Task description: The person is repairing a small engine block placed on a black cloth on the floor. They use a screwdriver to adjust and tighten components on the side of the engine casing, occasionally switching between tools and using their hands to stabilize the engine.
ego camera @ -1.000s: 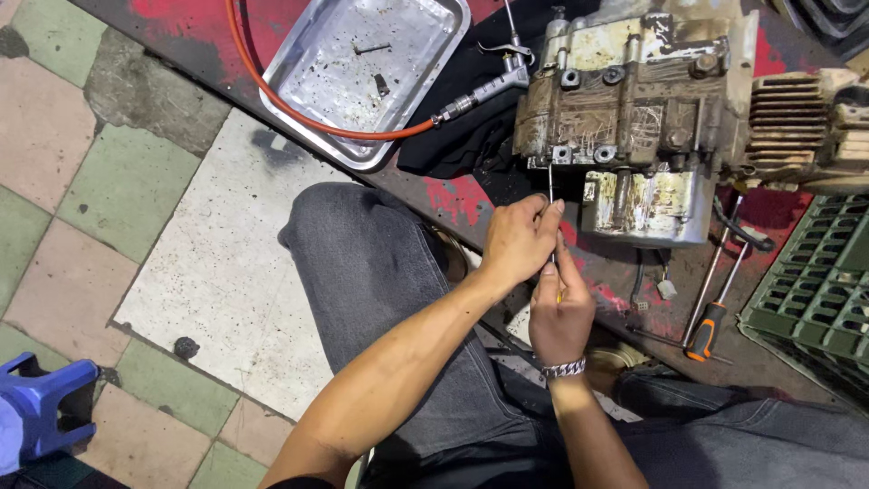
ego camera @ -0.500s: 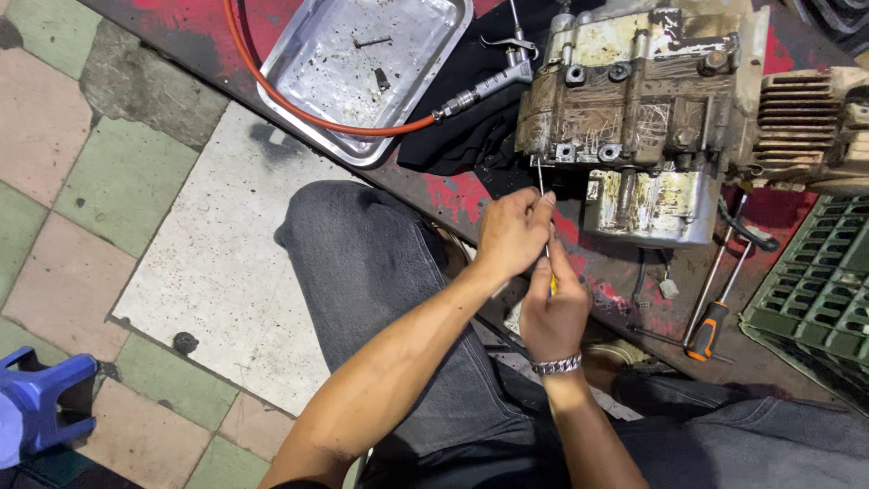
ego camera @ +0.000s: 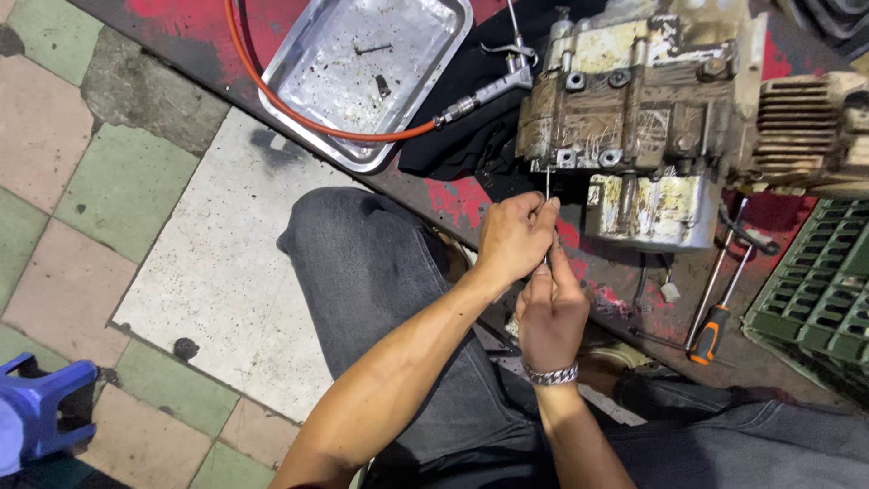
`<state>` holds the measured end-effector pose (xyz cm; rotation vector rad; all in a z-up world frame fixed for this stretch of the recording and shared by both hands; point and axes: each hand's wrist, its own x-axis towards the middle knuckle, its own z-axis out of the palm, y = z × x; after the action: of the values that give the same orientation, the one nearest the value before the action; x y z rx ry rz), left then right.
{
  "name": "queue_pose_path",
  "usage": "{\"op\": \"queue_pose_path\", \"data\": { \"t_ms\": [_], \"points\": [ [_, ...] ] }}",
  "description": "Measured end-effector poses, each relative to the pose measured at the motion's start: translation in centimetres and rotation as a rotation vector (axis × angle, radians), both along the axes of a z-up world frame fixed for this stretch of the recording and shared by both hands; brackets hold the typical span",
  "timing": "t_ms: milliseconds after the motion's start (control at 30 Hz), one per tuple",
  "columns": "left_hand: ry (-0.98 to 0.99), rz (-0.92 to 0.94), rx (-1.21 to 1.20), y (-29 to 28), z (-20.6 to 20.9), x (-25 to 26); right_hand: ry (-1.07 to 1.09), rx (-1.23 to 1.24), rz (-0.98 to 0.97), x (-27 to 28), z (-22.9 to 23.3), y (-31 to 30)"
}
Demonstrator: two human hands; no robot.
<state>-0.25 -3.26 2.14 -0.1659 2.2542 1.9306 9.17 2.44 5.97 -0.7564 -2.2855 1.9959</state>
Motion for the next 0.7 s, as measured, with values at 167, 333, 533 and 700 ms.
{"op": "queue_pose_path", "data": {
  "t_ms": [167,333,533,700],
  "points": [
    [0.024,0.020,0.074,-0.1,0.6,-0.4,-0.016,-0.184,0.005,-1.2,1.9,1.1],
    [0.064,0.062,0.303,3.4,0.3,-1.6,-0.021,0.543,0.294,-2.6,7.5,4.6],
    [-0.360,0.017,0.747,6.7,0.7,-1.7,-0.128,1.111,0.382,-5.5,12.0,8.7],
    [-0.540,-0.061,1.067,8.3,1.0,-1.5,-0.036,1.188,0.625,-9.0,13.0,13.1]
  ]
}}
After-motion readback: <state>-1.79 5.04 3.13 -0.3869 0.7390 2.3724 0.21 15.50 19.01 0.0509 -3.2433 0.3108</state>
